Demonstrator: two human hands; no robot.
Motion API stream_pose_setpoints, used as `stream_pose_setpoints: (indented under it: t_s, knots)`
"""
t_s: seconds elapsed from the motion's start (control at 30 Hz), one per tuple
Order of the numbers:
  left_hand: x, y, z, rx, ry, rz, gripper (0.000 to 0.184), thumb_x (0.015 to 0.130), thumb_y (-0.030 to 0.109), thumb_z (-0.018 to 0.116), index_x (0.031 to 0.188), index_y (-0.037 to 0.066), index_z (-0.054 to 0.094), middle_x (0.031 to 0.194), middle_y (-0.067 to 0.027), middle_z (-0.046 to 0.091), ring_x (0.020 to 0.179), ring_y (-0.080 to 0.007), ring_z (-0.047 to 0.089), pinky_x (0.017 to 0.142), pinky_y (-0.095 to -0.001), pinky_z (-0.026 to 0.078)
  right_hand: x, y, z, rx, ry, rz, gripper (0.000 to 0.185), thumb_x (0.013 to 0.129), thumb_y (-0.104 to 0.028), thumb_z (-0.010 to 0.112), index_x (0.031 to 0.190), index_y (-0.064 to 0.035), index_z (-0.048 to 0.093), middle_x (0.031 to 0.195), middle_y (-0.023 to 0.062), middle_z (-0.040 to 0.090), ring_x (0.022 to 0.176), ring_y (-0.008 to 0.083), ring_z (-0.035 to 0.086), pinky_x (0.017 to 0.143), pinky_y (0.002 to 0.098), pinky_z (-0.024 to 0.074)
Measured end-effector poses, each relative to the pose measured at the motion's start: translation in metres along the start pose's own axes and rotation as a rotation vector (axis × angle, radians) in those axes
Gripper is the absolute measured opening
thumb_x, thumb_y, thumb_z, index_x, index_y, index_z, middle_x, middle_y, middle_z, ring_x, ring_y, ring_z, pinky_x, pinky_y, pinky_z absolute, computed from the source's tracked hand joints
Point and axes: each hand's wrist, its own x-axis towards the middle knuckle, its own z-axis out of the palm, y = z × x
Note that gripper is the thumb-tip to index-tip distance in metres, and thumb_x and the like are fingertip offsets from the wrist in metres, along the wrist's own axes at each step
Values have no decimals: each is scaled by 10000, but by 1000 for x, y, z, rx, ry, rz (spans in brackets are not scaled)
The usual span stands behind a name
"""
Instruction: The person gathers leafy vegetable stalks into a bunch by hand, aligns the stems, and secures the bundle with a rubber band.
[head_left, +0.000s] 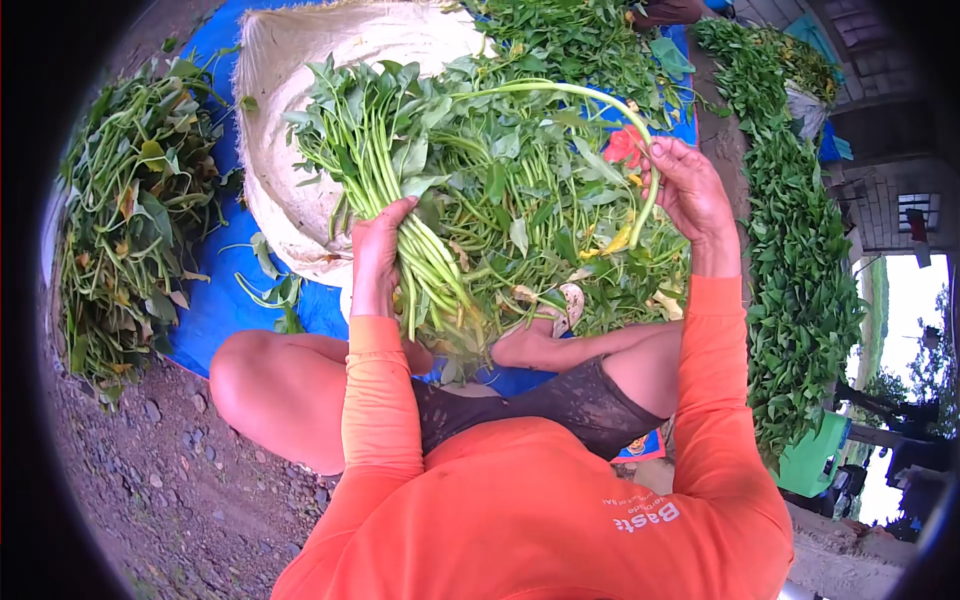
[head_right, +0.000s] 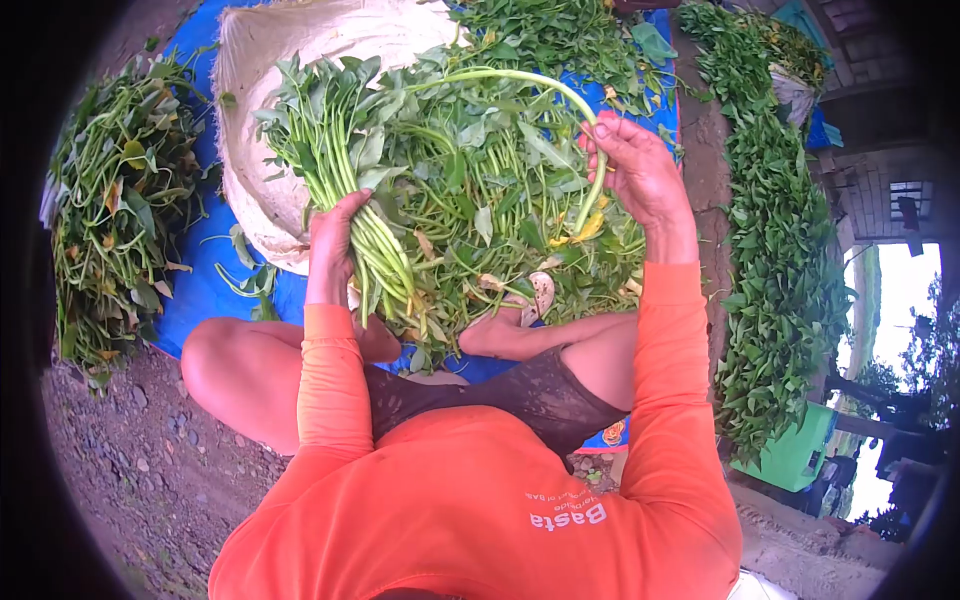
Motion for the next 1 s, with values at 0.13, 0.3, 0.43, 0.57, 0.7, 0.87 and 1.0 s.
stream_pose_setpoints:
  t_s: [0.13,0.3,0.43,0.57,0.7,0.87,1.0]
  knots:
    - [-9,-17,14,25,-78,-66,237,891,78,841,1040,-80,748,860,-131,777,655,-217,743,612,-355,630,-23,16,3,28,80,-158,340,1054,-166,754,1348,-13,681,1099,50,764,909,120,699,790,310,615]
    - [-18,-48,27,47,-163,-143,239,903,76,856,1060,-77,761,893,-125,786,681,-206,750,633,-351,641,-26,70,27,-315,284,-509,229,1045,-106,755,1252,-9,759,1106,45,757,880,105,652,768,278,542]
    - [-12,-84,30,18,-204,-167,245,913,92,857,1060,-80,762,895,-118,784,700,-199,752,632,-343,632,-24,114,70,-626,284,-529,210,1014,-95,764,1194,11,777,1076,87,762,890,138,675,782,282,546]
    - [-8,-118,18,-74,-235,-211,238,927,92,840,1079,-69,753,920,-113,779,724,-197,756,648,-349,643,-45,208,101,-569,85,-113,263,1023,-139,741,1209,45,767,1076,146,787,979,216,736,887,341,576]
    - [0,-145,-2,-140,-279,-360,284,954,149,819,1152,-28,719,970,-125,779,765,-245,775,693,-408,687,-62,260,106,-442,83,221,278,1052,-125,686,1236,71,755,1104,144,794,968,226,731,919,347,573]
    - [4,-155,-11,-114,-332,-494,261,964,180,821,1133,11,718,939,-104,766,747,-252,772,681,-438,694,-72,249,110,-306,143,552,291,1076,-122,654,1294,59,723,932,24,703,814,92,616,747,262,517]
    - [6,-155,-11,-109,-311,-492,218,946,162,839,1068,21,726,882,-81,752,718,-231,757,658,-439,689,-64,252,101,-333,262,227,248,1082,-140,667,1258,26,718,885,-24,668,745,54,535,654,252,445]
